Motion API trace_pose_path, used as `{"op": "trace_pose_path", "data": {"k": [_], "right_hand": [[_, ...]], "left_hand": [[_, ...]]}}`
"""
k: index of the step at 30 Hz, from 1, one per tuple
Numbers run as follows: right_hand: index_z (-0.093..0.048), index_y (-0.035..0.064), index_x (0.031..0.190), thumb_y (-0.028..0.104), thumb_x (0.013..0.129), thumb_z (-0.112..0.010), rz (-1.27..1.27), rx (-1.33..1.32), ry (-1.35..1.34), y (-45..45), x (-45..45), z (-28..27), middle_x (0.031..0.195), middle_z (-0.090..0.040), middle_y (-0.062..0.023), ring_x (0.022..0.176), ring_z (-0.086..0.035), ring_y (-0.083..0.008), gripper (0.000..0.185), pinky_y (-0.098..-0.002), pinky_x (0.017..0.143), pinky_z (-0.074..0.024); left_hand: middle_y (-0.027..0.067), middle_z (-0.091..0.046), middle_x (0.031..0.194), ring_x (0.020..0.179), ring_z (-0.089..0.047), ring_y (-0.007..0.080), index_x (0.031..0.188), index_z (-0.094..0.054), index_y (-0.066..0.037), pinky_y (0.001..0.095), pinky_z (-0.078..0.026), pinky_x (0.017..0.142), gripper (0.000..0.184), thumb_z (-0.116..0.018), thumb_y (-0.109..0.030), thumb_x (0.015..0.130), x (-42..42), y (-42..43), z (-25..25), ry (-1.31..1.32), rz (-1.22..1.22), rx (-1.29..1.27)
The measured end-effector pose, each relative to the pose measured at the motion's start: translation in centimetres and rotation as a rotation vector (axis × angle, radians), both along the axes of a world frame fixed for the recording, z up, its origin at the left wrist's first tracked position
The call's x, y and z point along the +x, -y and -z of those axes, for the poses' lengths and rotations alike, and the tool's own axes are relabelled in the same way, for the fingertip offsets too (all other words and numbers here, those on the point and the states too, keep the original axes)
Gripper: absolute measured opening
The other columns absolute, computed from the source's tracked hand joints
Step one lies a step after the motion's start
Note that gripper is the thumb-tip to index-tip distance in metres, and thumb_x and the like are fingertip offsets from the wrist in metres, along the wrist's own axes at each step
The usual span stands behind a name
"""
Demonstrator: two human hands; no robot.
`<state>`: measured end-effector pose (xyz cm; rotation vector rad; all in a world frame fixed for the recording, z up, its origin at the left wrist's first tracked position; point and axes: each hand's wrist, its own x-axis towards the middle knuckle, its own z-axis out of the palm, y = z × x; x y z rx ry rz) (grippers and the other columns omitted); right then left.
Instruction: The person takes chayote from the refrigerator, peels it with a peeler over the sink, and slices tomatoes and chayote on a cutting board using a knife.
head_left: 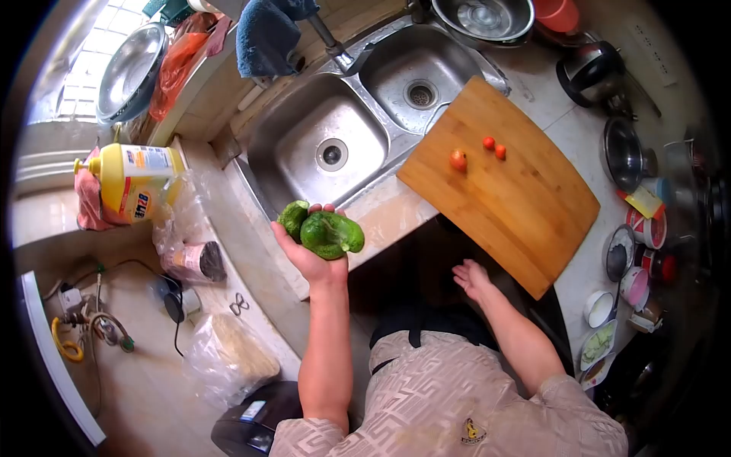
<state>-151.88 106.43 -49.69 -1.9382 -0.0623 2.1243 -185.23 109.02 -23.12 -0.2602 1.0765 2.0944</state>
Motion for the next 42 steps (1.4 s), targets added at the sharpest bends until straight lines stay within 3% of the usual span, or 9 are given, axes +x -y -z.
{"op": "trace_pose_path", "data": {"k": [7,11,13,20,29,31,34,38,42], "right_hand": [[-0.063,-0.0011,0.107,0.016,0.1,-0.053,-0.778,0.267,-0.42,-6.1,-4.0,-20.5,0.091,-0.07,-0.013,0.08,-0.071,-0.0193,0.021,-0.0301,0.072,-0.0574],[-0.066,0.0004,0.092,0.017,0.097,-0.056,-0.926,1.019,-0.257,-15.9,-10.6,-25.8,0.077,-0.066,-0.004,0.068,-0.065,-0.0111,0.02,-0.0277,0.063,-0.0514],[-0.067,0.0002,0.086,0.017,0.09,-0.058,-1.054,1.456,0.037,-20.9,-15.8,-30.2,0.078,-0.068,-0.0175,0.073,-0.068,-0.0303,0.02,-0.0386,0.066,-0.0513],[-0.048,0.0051,0.135,0.016,0.086,-0.057,-1.426,1.679,0.645,-34.0,-31.2,-25.6,0.148,-0.038,-0.018,0.123,-0.051,-0.0416,0.051,-0.0493,0.103,-0.0447],[-0.059,-0.0002,0.113,0.023,0.091,-0.056,-1.679,1.416,0.751,-32.6,-37.0,-22.3,0.126,-0.05,-0.0243,0.101,-0.062,-0.0453,0.032,-0.0514,0.088,-0.0521],[-0.062,0.0017,0.102,0.027,0.097,-0.052,-1.319,1.678,0.329,-30.8,-39.2,-22.4,0.097,-0.059,-0.0264,0.096,-0.06,-0.0448,0.028,-0.0516,0.081,-0.0492],[-0.057,0.0016,0.111,0.031,0.1,-0.049,-1.214,1.529,0.078,-25.5,-39.5,-21.7,0.112,-0.06,-0.0271,0.11,-0.055,-0.0437,0.032,-0.0508,0.09,-0.0437],[-0.054,0.0027,0.11,0.037,0.101,-0.047,-1.376,1.497,0.163,-25.2,-41.2,-20.1,0.109,-0.061,-0.0254,0.098,-0.06,-0.0463,0.036,-0.0543,0.082,-0.0463],[-0.057,0.005,0.105,0.045,0.103,-0.04,-1.371,1.816,0.151,-26.5,-43.5,-15.8,0.084,-0.065,-0.0217,0.071,-0.064,-0.0442,0.044,-0.0529,0.064,-0.0485]], "left_hand": [[0.01,-0.063,0.09,0.089,-0.061,0.0266,0.098,-0.061,-0.006,0.0463,-0.049,0.089,0.062,-0.04,-0.064,0.096,2.0,2.4,-0.1,0.089,-0.126,0.098],[0.0091,-0.064,0.089,0.089,-0.061,0.0271,0.095,-0.062,-0.006,0.047,-0.048,0.091,0.06,-0.046,-0.064,0.094,1.1,1.9,0.6,0.111,-0.047,0.198],[0.0089,-0.064,0.088,0.089,-0.061,0.0278,0.095,-0.063,-0.007,0.0482,-0.049,0.09,0.058,-0.048,-0.063,0.094,0.3,0.6,0.6,0.144,-0.03,0.226],[0.0147,-0.067,0.089,0.088,-0.066,0.0306,0.104,-0.063,-0.002,0.0447,-0.055,0.083,0.063,-0.038,-0.061,0.1,-5.9,-4.6,4.2,0.076,0.369,0.276],[0.0121,-0.067,0.09,0.083,-0.068,0.024,0.108,-0.06,0.0,0.037,-0.057,0.074,0.062,-0.04,-0.058,0.101,-14.5,-11.1,8.9,-0.113,0.594,0.033],[0.0105,-0.068,0.092,0.082,-0.068,0.0221,0.111,-0.061,-0.003,0.0348,-0.057,0.073,0.065,-0.037,-0.062,0.1,-15.8,-12.3,9.6,-0.112,0.652,0.028],[0.009,-0.068,0.096,0.094,-0.065,0.021,0.114,-0.062,-0.004,0.0338,-0.053,0.082,0.067,-0.033,-0.064,0.101,-16.2,-14.0,10.1,-0.064,0.542,-0.066],[0.0172,-0.067,0.104,0.099,-0.063,0.0258,0.122,-0.06,0.001,0.0381,-0.046,0.093,0.06,-0.035,-0.05,0.105,-19.6,-13.3,9.4,-0.676,0.742,-0.575],[0.0152,-0.067,0.1,0.096,-0.064,0.0226,0.116,-0.06,-0.001,0.0356,-0.048,0.089,0.043,-0.049,-0.04,0.103,-21.8,-12.6,6.8,-0.862,0.6,-0.515]]}}
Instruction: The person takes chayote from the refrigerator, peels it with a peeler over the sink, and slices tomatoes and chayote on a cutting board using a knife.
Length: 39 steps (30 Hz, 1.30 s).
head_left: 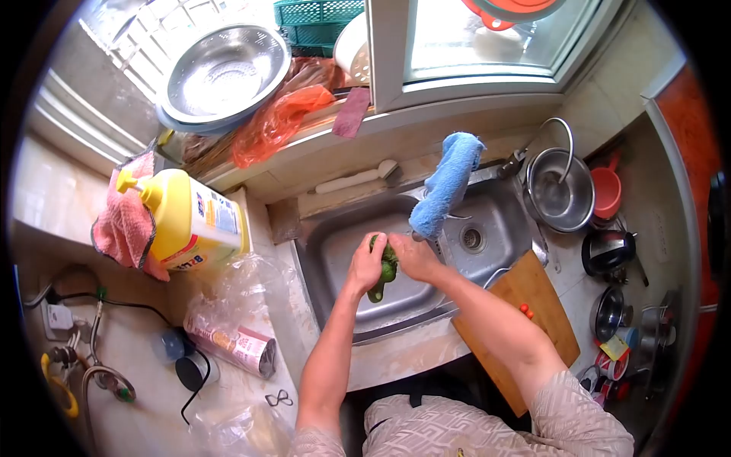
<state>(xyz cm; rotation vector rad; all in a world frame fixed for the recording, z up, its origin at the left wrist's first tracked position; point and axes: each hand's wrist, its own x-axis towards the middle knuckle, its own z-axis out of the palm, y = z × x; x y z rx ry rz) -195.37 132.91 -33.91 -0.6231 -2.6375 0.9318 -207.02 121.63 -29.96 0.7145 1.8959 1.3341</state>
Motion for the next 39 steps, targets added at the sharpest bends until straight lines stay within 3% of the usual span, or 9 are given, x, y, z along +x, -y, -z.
{"op": "trace_pose_path", "data": {"k": [4,7,12,19,22,24,30,33,39], "right_hand": [[-0.062,0.0058,0.102,0.051,0.102,-0.039,0.251,-0.902,0.41,-2.2,-0.7,-3.2,0.084,-0.067,-0.0233,0.067,-0.066,-0.0391,0.05,-0.0473,0.059,-0.0494],[-0.064,0.0054,0.098,0.05,0.1,-0.043,0.3,-0.721,0.417,-1.0,0.1,-7.3,0.078,-0.065,-0.0236,0.068,-0.066,-0.04,0.05,-0.046,0.06,-0.0494],[-0.065,0.0058,0.09,0.033,0.1,-0.048,0.048,0.262,-0.004,0.8,1.5,-6.6,0.075,-0.067,-0.0175,0.07,-0.067,-0.0392,0.034,-0.0499,0.064,-0.0526],[-0.069,0.0035,0.086,0.035,0.099,-0.051,0.255,-0.04,0.188,0.2,0.9,-6.5,0.076,-0.067,-0.0208,0.074,-0.065,-0.041,0.038,-0.048,0.069,-0.0498],[-0.066,0.0035,0.098,0.038,0.1,-0.05,0.377,-0.83,0.327,-1.1,0.6,-5.5,0.087,-0.066,-0.0207,0.085,-0.065,-0.0393,0.038,-0.045,0.076,-0.0488],[-0.065,0.0038,0.103,0.038,0.1,-0.051,0.379,-0.832,0.306,-1.0,0.1,-5.1,0.087,-0.066,-0.0191,0.086,-0.064,-0.0377,0.037,-0.0441,0.077,-0.0483],[-0.064,0.0026,0.095,0.033,0.098,-0.051,-0.019,0.148,-0.056,0.3,0.6,-6.0,0.086,-0.066,-0.0168,0.082,-0.063,-0.0379,0.033,-0.0471,0.071,-0.0472],[-0.063,0.0036,0.1,0.036,0.1,-0.047,-0.065,-0.063,0.171,-1.1,0.5,-6.5,0.093,-0.065,-0.0185,0.084,-0.062,-0.0385,0.036,-0.0469,0.072,-0.0472],[-0.053,0.0015,0.122,0.038,0.104,-0.042,-0.277,-0.995,0.411,-4.3,1.2,-9.9,0.081,-0.054,-0.003,0.071,-0.054,-0.0085,0.042,-0.0274,0.063,-0.0485]], "left_hand": [[0.0102,-0.067,0.096,0.089,-0.063,0.0166,0.113,-0.06,-0.001,0.0332,-0.05,0.081,0.034,-0.054,-0.033,0.102,0.1,0.3,-3.1,0.113,0.094,0.065],[0.0089,-0.065,0.101,0.09,-0.059,0.0157,0.116,-0.061,-0.001,0.0323,-0.048,0.084,0.039,-0.05,-0.036,0.103,0.6,-0.1,-0.8,0.039,0.082,-0.038],[0.0113,-0.067,0.092,0.089,-0.059,0.0157,0.101,-0.065,0.002,0.0329,-0.047,0.083,0.045,-0.051,-0.041,0.101,1.4,-1.2,2.3,0.285,-0.117,-0.043],[0.0106,-0.066,0.09,0.088,-0.062,0.0187,0.107,-0.063,-0.001,0.0334,-0.05,0.08,0.036,-0.06,-0.035,0.097,2.4,0.0,0.7,0.003,-0.083,0.108],[0.0104,-0.066,0.091,0.086,-0.063,0.0191,0.113,-0.06,-0.004,0.0329,-0.05,0.08,0.037,-0.062,-0.036,0.095,2.5,0.5,0.3,-0.058,-0.026,0.199],[0.0114,-0.065,0.089,0.085,-0.062,0.0192,0.11,-0.061,-0.003,0.0335,-0.05,0.079,0.035,-0.06,-0.036,0.097,2.3,0.0,1.1,-0.075,-0.077,0.165],[0.0133,-0.061,0.082,0.078,-0.057,0.0182,0.096,-0.062,0.001,0.036,-0.048,0.075,0.036,-0.049,-0.032,0.103,2.4,-1.2,2.5,0.034,-0.176,0.055],[0.0129,-0.06,0.079,0.076,-0.055,0.0176,0.093,-0.06,0.001,0.0354,-0.047,0.074,0.036,-0.047,-0.031,0.104,3.0,-0.1,3.1,-0.031,-0.18,0.106],[0.0131,-0.059,0.078,0.074,-0.056,0.0191,0.094,-0.059,0.001,0.0356,-0.048,0.073,0.034,-0.047,-0.03,0.103,1.8,0.4,2.7,-0.053,-0.116,0.257]]}}
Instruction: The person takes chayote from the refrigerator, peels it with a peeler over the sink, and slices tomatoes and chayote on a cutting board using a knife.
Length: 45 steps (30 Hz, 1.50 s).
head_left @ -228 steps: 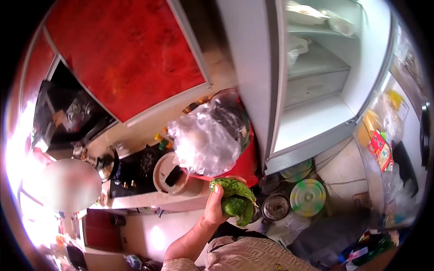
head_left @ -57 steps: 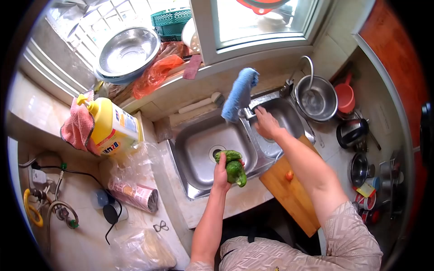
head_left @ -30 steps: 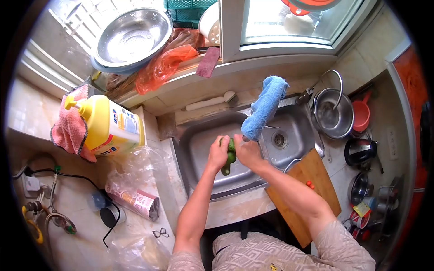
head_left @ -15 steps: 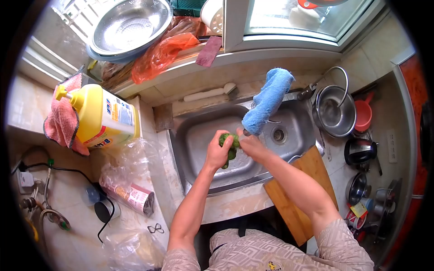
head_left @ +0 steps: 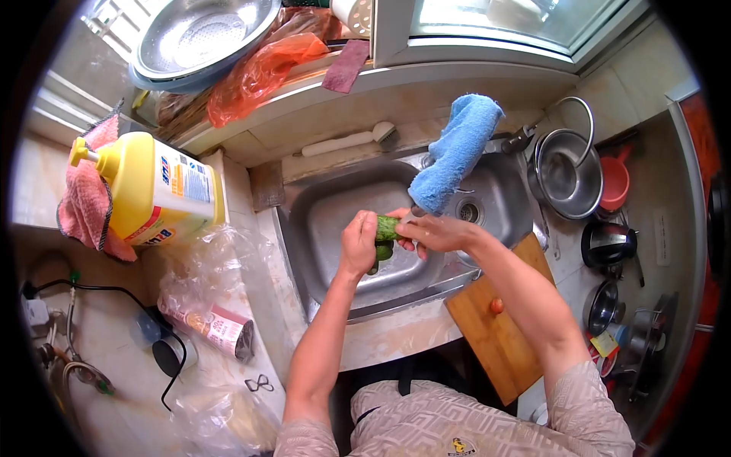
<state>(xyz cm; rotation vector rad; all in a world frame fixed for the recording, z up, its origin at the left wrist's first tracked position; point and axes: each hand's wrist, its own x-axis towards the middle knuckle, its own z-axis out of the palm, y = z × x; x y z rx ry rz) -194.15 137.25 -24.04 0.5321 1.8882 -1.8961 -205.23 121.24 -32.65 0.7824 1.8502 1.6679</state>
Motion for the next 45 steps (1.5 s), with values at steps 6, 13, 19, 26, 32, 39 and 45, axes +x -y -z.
{"op": "trace_pose_path", "data": {"k": [6,13,19,26,32,39,45], "right_hand": [[-0.056,0.001,0.111,0.026,0.102,-0.051,0.167,0.193,-0.081,1.3,-0.4,-0.5,0.078,-0.055,-0.0023,0.072,-0.053,-0.0083,0.027,-0.026,0.058,-0.0475],[-0.056,0.0016,0.098,0.027,0.101,-0.049,0.057,0.173,-0.14,0.2,0.7,2.1,0.074,-0.052,-0.0022,0.067,-0.052,-0.0096,0.027,-0.0272,0.051,-0.0461],[-0.056,0.0026,0.098,0.02,0.101,-0.044,0.058,0.114,-0.015,-0.1,0.8,1.5,0.076,-0.051,-0.0012,0.063,-0.05,-0.009,0.021,-0.0244,0.054,-0.0449],[-0.06,0.0032,0.113,0.026,0.106,-0.045,0.302,0.075,-0.228,2.3,1.5,1.7,0.08,-0.053,-0.0017,0.066,-0.048,-0.0086,0.028,-0.0255,0.061,-0.0447],[-0.062,0.004,0.106,0.009,0.093,-0.052,0.465,0.563,-0.301,1.7,0.5,5.5,0.101,-0.061,-0.0184,0.095,-0.057,-0.0382,0.017,-0.0438,0.086,-0.0446],[-0.059,-0.0006,0.096,0.029,0.099,-0.053,0.38,0.663,-0.278,4.1,0.0,3.4,0.1,-0.064,-0.02,0.099,-0.058,-0.0414,0.03,-0.0473,0.085,-0.0446],[-0.054,0.0059,0.104,0.044,0.102,-0.048,0.663,0.315,-0.071,4.1,-1.6,4.7,0.083,-0.061,-0.0071,0.082,-0.058,-0.0208,0.039,-0.0408,0.071,-0.0457]], "left_hand": [[0.0178,-0.061,0.08,0.073,-0.06,0.0267,0.096,-0.06,0.0,0.0379,-0.048,0.071,0.037,-0.046,-0.033,0.102,-0.4,-0.6,-2.4,-0.083,0.084,-0.114],[0.021,-0.063,0.08,0.074,-0.062,0.0364,0.097,-0.061,-0.001,0.0416,-0.048,0.07,0.038,-0.047,-0.036,0.101,-1.3,-0.8,-1.2,-0.1,0.125,-0.089],[0.0209,-0.066,0.084,0.076,-0.065,0.037,0.098,-0.062,-0.001,0.0406,-0.05,0.072,0.04,-0.048,-0.039,0.101,-1.0,-1.1,-2.7,-0.106,0.184,-0.162],[0.0083,-0.065,0.084,0.078,-0.063,0.0176,0.101,-0.062,-0.002,0.0314,-0.051,0.071,0.053,-0.039,-0.049,0.105,-0.5,-1.4,0.1,0.698,0.104,-0.281],[0.0064,-0.061,0.09,0.083,-0.055,0.0128,0.109,-0.058,-0.001,0.0312,-0.047,0.077,0.044,-0.043,-0.043,0.105,1.2,-0.7,-0.8,0.261,0.174,-0.146],[0.0069,-0.061,0.085,0.078,-0.058,0.0137,0.105,-0.057,-0.002,0.0306,-0.048,0.073,0.035,-0.041,-0.034,0.106,0.5,0.7,-0.7,0.473,0.12,-0.052],[0.0105,-0.064,0.086,0.073,-0.066,0.0214,0.116,-0.054,-0.005,0.0366,-0.056,0.069,0.043,-0.033,-0.041,0.107,2.5,1.5,-0.4,0.994,0.231,0.071]]}}
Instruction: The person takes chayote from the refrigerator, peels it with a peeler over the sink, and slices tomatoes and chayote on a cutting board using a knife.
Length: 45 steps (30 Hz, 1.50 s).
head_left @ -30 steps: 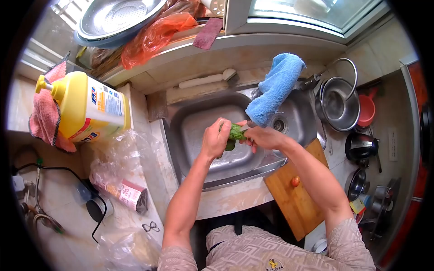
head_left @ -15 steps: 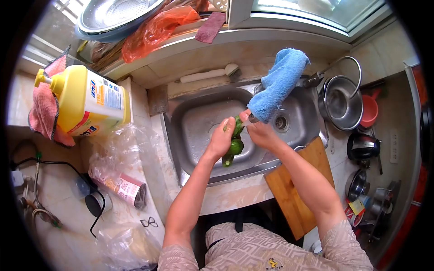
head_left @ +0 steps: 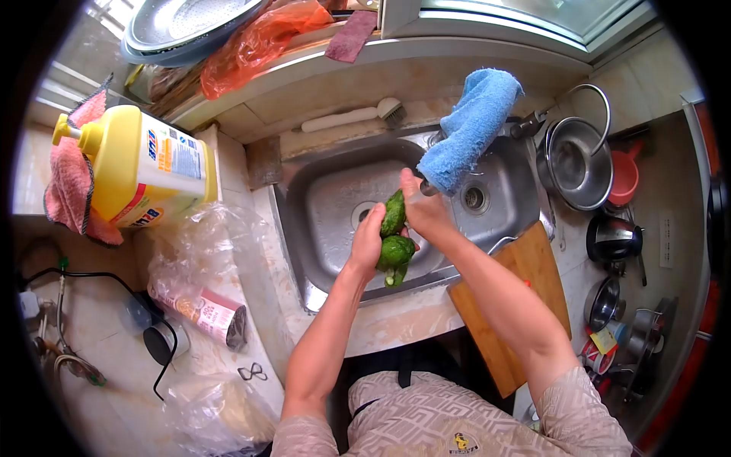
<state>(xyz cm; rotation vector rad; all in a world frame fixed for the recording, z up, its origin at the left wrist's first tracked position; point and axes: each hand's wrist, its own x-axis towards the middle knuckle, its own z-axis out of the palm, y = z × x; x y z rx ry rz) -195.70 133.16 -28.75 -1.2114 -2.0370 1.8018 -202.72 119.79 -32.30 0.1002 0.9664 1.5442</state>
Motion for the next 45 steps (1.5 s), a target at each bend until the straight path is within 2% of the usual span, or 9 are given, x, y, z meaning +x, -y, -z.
{"op": "trace_pose_path", "data": {"k": [3,4,7,8,12,20,28,38,45], "right_hand": [[-0.056,0.0054,0.101,0.043,0.102,-0.049,0.088,-0.323,0.018,1.0,0.3,-0.5,0.084,-0.06,-0.0033,0.082,-0.056,-0.0148,0.038,-0.0347,0.067,-0.047],[-0.056,0.0049,0.104,0.039,0.102,-0.051,-0.066,0.097,-0.283,1.9,0.6,1.4,0.088,-0.063,-0.0057,0.083,-0.059,-0.0161,0.035,-0.0313,0.067,-0.0489],[-0.06,0.0025,0.107,0.043,0.098,-0.058,0.038,-0.297,-0.215,0.5,1.0,3.3,0.095,-0.063,-0.0102,0.088,-0.059,-0.0166,0.042,-0.0337,0.078,-0.0476],[-0.059,0.0055,0.101,0.043,0.101,-0.053,0.0,-0.019,-0.098,0.2,0.6,3.5,0.088,-0.065,-0.0115,0.079,-0.066,-0.0203,0.038,-0.0326,0.072,-0.0526],[-0.059,0.0034,0.102,0.045,0.101,-0.052,0.136,-0.549,-0.309,0.0,-1.2,2.0,0.089,-0.065,-0.0122,0.087,-0.067,-0.024,0.042,-0.0369,0.08,-0.054],[-0.054,0.0018,0.116,0.022,0.094,-0.065,0.382,-1.069,-0.67,-0.8,-0.8,2.0,0.097,-0.061,-0.0114,0.091,-0.064,-0.0258,0.031,-0.0392,0.081,-0.0565],[-0.057,0.0061,0.107,0.017,0.093,-0.062,0.587,-0.591,-0.369,1.3,-2.4,1.4,0.097,-0.059,-0.0067,0.084,-0.062,-0.0196,0.018,-0.0354,0.071,-0.0526],[-0.061,0.0135,0.093,0.025,0.089,-0.056,0.591,-0.86,-0.164,-1.0,0.7,1.3,0.078,-0.057,-0.0015,0.064,-0.058,-0.0178,0.013,-0.0321,0.047,-0.0383],[-0.063,0.0041,0.091,0.05,0.095,-0.057,0.23,-0.051,-0.063,1.1,0.5,0.9,0.08,-0.064,-0.0068,0.075,-0.065,-0.0235,0.047,-0.0397,0.062,-0.0504]], "left_hand": [[0.0134,-0.067,0.093,0.078,-0.069,0.0242,0.127,-0.051,-0.005,0.0389,-0.059,0.07,0.057,-0.028,-0.052,0.105,0.4,-1.5,0.0,0.155,-0.159,-0.03],[0.014,-0.068,0.096,0.081,-0.069,0.0241,0.131,-0.05,-0.005,0.0385,-0.059,0.071,0.062,-0.026,-0.056,0.104,0.5,-2.1,-0.1,0.16,-0.248,-0.06],[0.0134,-0.068,0.104,0.09,-0.067,0.0204,0.139,-0.048,-0.005,0.0346,-0.056,0.078,0.074,-0.022,-0.063,0.102,-0.4,-1.6,-0.9,-0.244,0.315,-0.328],[0.0162,-0.063,0.124,0.114,-0.061,0.0245,0.137,-0.052,0.002,0.0366,-0.049,0.093,0.079,-0.024,-0.063,0.102,0.4,-1.9,0.5,-0.405,0.173,-0.361],[0.0216,-0.069,0.11,0.108,-0.065,0.035,0.131,-0.056,0.003,0.0422,-0.048,0.093,0.075,-0.027,-0.06,0.103,1.2,-2.4,0.0,-0.776,-0.067,-0.191],[0.0246,-0.069,0.084,0.083,-0.068,0.0428,0.123,-0.058,-0.002,0.051,-0.051,0.072,0.061,-0.054,-0.055,0.093,-0.5,-1.9,-6.2,-1.386,0.25,-0.386],[0.0217,-0.069,0.081,0.079,-0.066,0.0443,0.113,-0.059,-0.006,0.0525,-0.05,0.066,0.039,-0.05,-0.041,0.1,-0.3,-2.5,-6.5,-1.572,0.054,-0.454],[0.0201,-0.069,0.085,0.081,-0.065,0.0439,0.116,-0.062,-0.013,0.0498,-0.05,0.072,0.03,-0.048,-0.035,0.101,-0.3,-1.8,-4.3,-1.126,0.106,-0.175],[0.0191,-0.069,0.091,0.084,-0.068,0.0379,0.117,-0.061,-0.008,0.0458,-0.052,0.076,0.037,-0.044,-0.038,0.104,-0.3,-2.5,-4.4,-1.133,0.028,-0.17]]}}
